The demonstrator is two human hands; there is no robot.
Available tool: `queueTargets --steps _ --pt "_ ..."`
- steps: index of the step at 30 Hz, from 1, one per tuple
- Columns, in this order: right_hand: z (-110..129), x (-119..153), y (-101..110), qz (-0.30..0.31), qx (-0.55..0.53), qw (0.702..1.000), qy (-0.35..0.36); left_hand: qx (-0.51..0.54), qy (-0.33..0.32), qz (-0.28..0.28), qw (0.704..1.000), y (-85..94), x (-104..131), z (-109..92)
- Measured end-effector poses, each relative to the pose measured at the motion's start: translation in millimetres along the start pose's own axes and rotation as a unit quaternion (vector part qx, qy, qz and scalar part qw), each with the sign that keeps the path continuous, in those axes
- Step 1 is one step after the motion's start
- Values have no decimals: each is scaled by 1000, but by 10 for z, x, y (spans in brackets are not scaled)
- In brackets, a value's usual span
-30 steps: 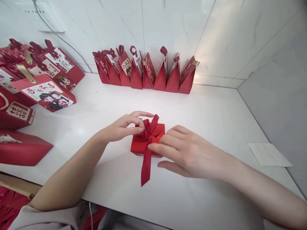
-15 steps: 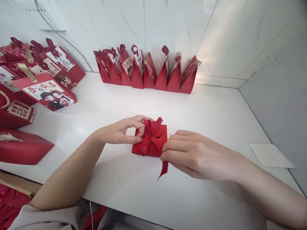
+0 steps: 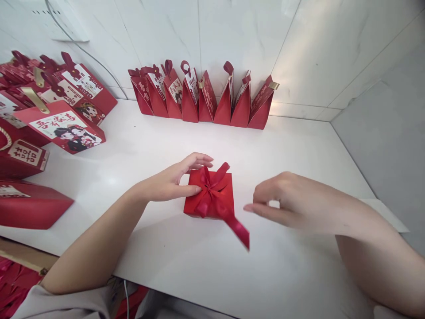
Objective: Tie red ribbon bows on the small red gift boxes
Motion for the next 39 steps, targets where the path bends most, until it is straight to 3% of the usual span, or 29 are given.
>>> queueTargets --steps 2,4,7,10,15,20,26,31,34,36,39 --pt "-146 -48 -10 -10 -21 999 -46 -26 54 22 998 25 9 149" --pt "-258 -115 29 -62 -44 994 -73 -33 89 63 994 3 15 256" --pt "-364 -193 -3 -109 -112 985 -78 -3 83 108 991 -59 -10 276" --pt "-466 -215 -205 -60 -193 973 -108 37 58 108 992 -94 -53 230" --pt "-485 -200 -386 17 -265 956 -128 12 21 38 999 5 -57 179" --pt "-451 -213 -300 15 -255 960 -118 -34 -75 92 992 -65 35 7" --pt "-406 -177 -284 44 -308 941 -130 -32 -45 112 992 -153 28 16" --pt "-334 -69 -372 136 -354 911 -163 -18 -46 106 993 -128 23 -2" --pt "-313 -27 -416 177 -341 907 -170 -12 -45 101 994 -118 9 33" --pt "-293 -17 -453 205 -329 907 -163 3 -47 76 996 -82 -17 63" --pt "-231 0 -487 246 -329 901 -140 44 -48 -19 998 79 -60 107"
Point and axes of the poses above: each hand's wrist, its own x-axis away from the middle knuckle, its own y-axis out of the back of the hand, z = x × y, the point moved 9 cm from there along -x, towards the middle knuckle, and after that the axes turned 6 degrees about y, right-handed, at the moved point
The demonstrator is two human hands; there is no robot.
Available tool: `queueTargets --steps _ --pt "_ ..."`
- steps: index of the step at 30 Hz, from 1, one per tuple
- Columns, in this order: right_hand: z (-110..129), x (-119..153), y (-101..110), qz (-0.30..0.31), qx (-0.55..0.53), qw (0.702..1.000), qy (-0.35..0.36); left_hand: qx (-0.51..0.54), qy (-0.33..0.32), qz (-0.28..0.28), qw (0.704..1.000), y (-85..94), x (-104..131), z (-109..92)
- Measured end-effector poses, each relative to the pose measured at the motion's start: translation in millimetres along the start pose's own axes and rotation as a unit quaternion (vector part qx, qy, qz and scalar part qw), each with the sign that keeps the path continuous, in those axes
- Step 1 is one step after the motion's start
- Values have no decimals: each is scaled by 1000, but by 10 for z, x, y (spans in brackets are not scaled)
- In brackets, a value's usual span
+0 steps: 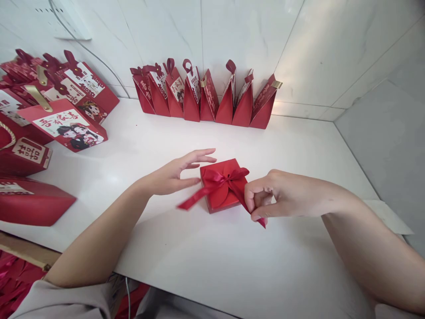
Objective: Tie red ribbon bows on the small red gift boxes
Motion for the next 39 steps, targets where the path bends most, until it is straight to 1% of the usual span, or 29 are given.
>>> queueTargets --steps 2,3,5,6,7,8,10,12,13,14,16,18,19,20,21,24,27,31,33,35,38,39 --pt "10 46 -53 39 1 999 -4 34 1 -60 998 101 -10 11" --pt "2 88 -91 68 -2 998 -16 51 7 -76 996 123 -13 17" --pt "-19 197 -159 123 -21 991 -45 72 22 -85 994 111 -19 16" --pt "-17 245 -164 135 -33 989 -52 65 25 -92 993 101 -19 -1" --pt "0 272 -136 129 -43 990 -50 45 25 -105 993 98 -16 -27" --pt "28 277 -70 99 -47 993 -38 16 24 -128 991 109 -8 -58" --pt "79 249 136 -5 -27 1000 -7 -46 29 -187 981 164 23 -114" --pt "129 220 341 -127 35 991 26 -75 66 -229 968 223 59 -99" --pt "169 208 412 -179 79 980 48 -75 92 -232 965 239 70 -64" --pt "225 197 452 -220 130 964 76 -69 120 -223 965 243 76 -19" --pt "361 180 451 -277 234 920 146 -59 176 -175 967 211 79 85" --pt "450 163 399 -304 309 879 199 -51 217 -111 968 145 81 171" --pt "467 147 373 -306 329 867 216 -44 229 -80 969 106 81 199" --pt "466 125 354 -303 337 863 225 -33 234 -50 970 62 77 215" --pt "454 97 339 -294 336 865 229 -17 232 -22 972 13 69 219" --pt "396 26 314 -260 304 888 225 42 202 45 977 -120 40 184" --pt "358 1 293 -232 254 915 212 89 172 78 978 -184 24 146" --pt "364 8 233 -195 175 942 209 119 166 123 971 -254 38 137" --pt "370 13 245 -204 145 945 213 127 165 139 968 -292 41 123" --pt "359 13 294 -235 124 939 218 134 158 147 967 -328 36 94" --pt "268 -16 378 -285 101 931 206 142 150 149 967 -368 23 50" --pt "227 -41 383 -285 95 933 196 142 149 148 967 -374 20 43"
Point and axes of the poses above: each hand's wrist, its own x-axis away from the middle knuckle, its own y-axis out of the back of the hand, z = x × y, the point moved 9 cm from there along -x, towards the middle knuckle, and after that the axes turned 6 degrees about y, right-handed, at the moved point
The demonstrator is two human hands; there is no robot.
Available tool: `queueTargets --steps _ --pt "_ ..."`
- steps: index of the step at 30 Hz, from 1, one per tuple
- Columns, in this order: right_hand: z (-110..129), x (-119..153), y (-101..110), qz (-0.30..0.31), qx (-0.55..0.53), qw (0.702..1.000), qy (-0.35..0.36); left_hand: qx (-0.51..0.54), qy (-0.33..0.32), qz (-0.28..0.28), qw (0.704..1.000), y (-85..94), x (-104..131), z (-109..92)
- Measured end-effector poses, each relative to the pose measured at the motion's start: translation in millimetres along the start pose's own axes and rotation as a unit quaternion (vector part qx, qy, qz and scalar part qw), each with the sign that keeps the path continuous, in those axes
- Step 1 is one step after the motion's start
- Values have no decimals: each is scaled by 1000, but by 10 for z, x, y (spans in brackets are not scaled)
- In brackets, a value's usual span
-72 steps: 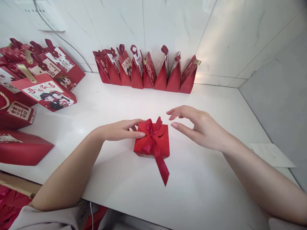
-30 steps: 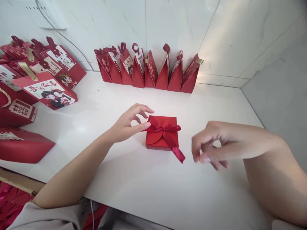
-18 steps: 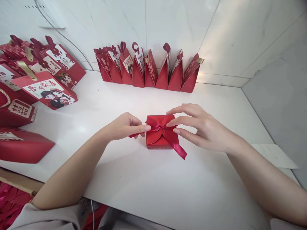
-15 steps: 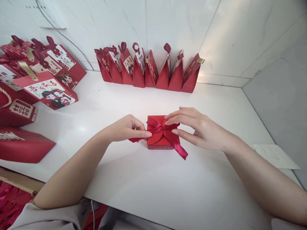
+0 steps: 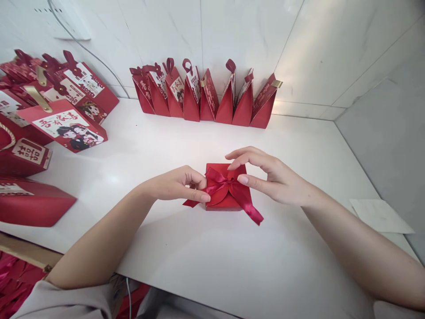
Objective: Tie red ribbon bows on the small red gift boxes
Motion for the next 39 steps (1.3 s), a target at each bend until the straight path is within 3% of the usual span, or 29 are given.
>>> queueTargets --steps 5,15,18,21,27,30,34,37,39 --pt "-75 15 -165 89 -38 995 -19 -18 3 5 1000 -23 8 5" --pt "-96 63 -298 160 -21 986 -39 -22 -1 20 1000 -121 -11 -9" --pt "-185 84 -312 171 -53 981 -77 -22 1 20 1000 -100 -8 6" --pt "-180 83 -317 184 -87 976 -73 -41 17 19 999 -74 -1 64" --pt "-161 61 -311 187 -100 976 -47 -62 24 13 998 -66 15 80" --pt "-178 69 -328 194 -98 975 -47 -54 25 50 997 -112 -1 120" --pt "-187 66 -320 180 -110 976 -57 -91 58 106 989 -151 -59 336" --pt "-203 50 -250 141 -104 982 -72 -110 73 142 981 -148 -46 432" --pt "-217 29 -112 80 -77 991 -77 -112 81 174 975 -133 25 440"
Point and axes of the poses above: each hand's wrist, its own x-axis away from the middle knuckle, its own y-axis out of the back of the hand, z = x × y, the point moved 9 cm from there along -x, towards the middle knuckle, and after that the axes turned 6 degrees about y, right-handed, at the moved point
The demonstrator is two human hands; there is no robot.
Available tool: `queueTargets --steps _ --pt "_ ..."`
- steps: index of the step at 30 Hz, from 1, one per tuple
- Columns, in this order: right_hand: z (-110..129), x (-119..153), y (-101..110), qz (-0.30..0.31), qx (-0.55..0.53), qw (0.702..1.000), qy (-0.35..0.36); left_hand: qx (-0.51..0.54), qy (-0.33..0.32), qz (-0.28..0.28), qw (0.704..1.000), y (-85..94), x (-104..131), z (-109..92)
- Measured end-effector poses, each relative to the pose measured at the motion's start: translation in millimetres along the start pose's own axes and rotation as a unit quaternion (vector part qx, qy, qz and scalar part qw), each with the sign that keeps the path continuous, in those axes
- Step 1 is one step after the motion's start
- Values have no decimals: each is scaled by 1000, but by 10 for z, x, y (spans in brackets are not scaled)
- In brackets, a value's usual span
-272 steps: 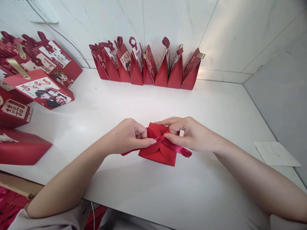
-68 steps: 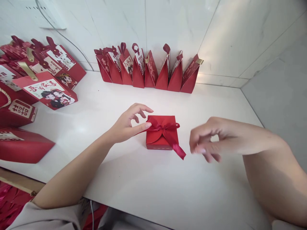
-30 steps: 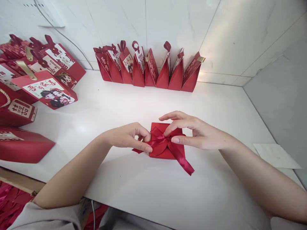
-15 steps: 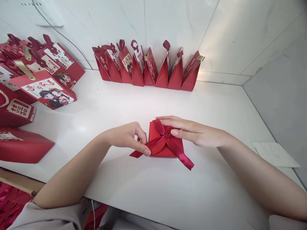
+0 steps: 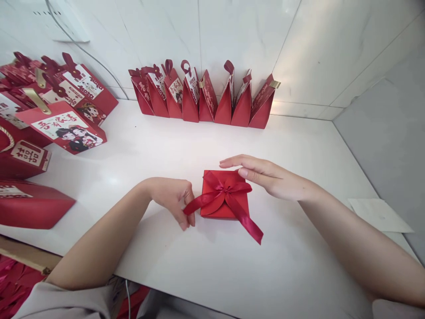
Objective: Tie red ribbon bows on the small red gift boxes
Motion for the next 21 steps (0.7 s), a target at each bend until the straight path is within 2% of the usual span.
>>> queueTargets --steps 2,3,5,7,9,11,12,14,16,18,21 --pt "6 25 168 -66 28 997 -7 -9 3 12 1000 45 110 9" --pt "-1 44 241 -89 39 995 -17 -17 5 1 1000 103 163 19" --pt "-46 82 334 -103 49 992 -54 -30 12 -69 997 297 242 53" --pt "-114 113 344 -84 26 991 -102 -34 20 -198 979 556 293 83" --pt "-170 135 269 -42 -24 988 -147 -26 5 -364 931 788 371 46" --pt "-191 155 147 10 -73 980 -183 -15 -51 -492 869 850 449 -94" --pt "-188 166 89 33 -89 976 -196 -10 -91 -521 849 812 454 -192" --pt "-169 188 2 67 -104 969 -211 -11 -164 -529 832 674 413 -395" --pt "-150 212 -56 90 -113 965 -220 -29 -208 -511 833 528 359 -562" --pt "-145 241 -121 116 -128 958 -229 -57 -225 -487 842 415 310 -669" --pt "-132 245 -199 141 -157 952 -223 -90 -220 -461 855 325 250 -725"
Point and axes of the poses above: each hand's wrist, its own x-axis away from the middle knuckle, its own y-axis out of the back of the hand, z = x × y, the point moved 9 cm from there along -x, towards the middle knuckle, and after that the axes turned 6 degrees about y, right-handed, at the moved point
